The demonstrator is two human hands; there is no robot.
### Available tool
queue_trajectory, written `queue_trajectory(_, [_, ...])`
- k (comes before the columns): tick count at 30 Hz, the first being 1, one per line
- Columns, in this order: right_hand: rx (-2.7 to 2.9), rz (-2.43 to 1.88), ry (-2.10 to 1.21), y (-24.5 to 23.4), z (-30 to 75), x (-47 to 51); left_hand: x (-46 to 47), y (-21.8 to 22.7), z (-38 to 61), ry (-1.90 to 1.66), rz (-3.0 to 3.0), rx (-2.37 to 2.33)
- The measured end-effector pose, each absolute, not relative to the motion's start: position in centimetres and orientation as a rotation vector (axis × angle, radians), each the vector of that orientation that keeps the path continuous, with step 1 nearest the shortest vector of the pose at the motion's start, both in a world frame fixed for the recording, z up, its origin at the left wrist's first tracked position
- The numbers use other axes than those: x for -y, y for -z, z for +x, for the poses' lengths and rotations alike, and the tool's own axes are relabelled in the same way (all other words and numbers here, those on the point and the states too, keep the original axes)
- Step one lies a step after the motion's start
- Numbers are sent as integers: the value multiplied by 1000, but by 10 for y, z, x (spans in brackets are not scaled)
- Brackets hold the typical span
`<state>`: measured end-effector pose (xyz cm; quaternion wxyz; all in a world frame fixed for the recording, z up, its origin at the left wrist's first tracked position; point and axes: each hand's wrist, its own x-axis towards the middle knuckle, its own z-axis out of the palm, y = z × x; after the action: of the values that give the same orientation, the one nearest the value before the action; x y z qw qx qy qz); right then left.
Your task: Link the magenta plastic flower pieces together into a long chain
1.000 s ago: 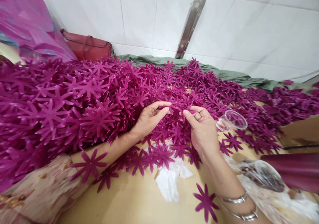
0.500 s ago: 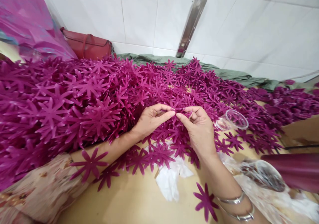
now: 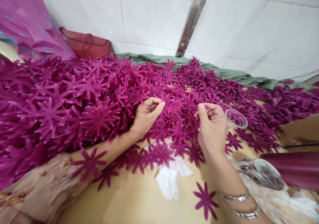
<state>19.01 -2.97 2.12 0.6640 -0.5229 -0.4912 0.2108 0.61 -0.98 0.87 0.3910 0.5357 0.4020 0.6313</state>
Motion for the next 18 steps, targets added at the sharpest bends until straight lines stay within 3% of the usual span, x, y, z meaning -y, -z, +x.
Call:
queue_trajectory(6, [1451, -1304, -21, -32, 198, 34, 10, -9, 6, -1636, 1293, -980])
queue_trajectory(14, [2231, -1145, -435, -31, 196, 38, 6, -7, 5, -1728, 1345, -999])
queue_trajectory(18, [2219, -1133, -535, -28, 196, 37, 5, -5, 4, -1718, 1392, -1014])
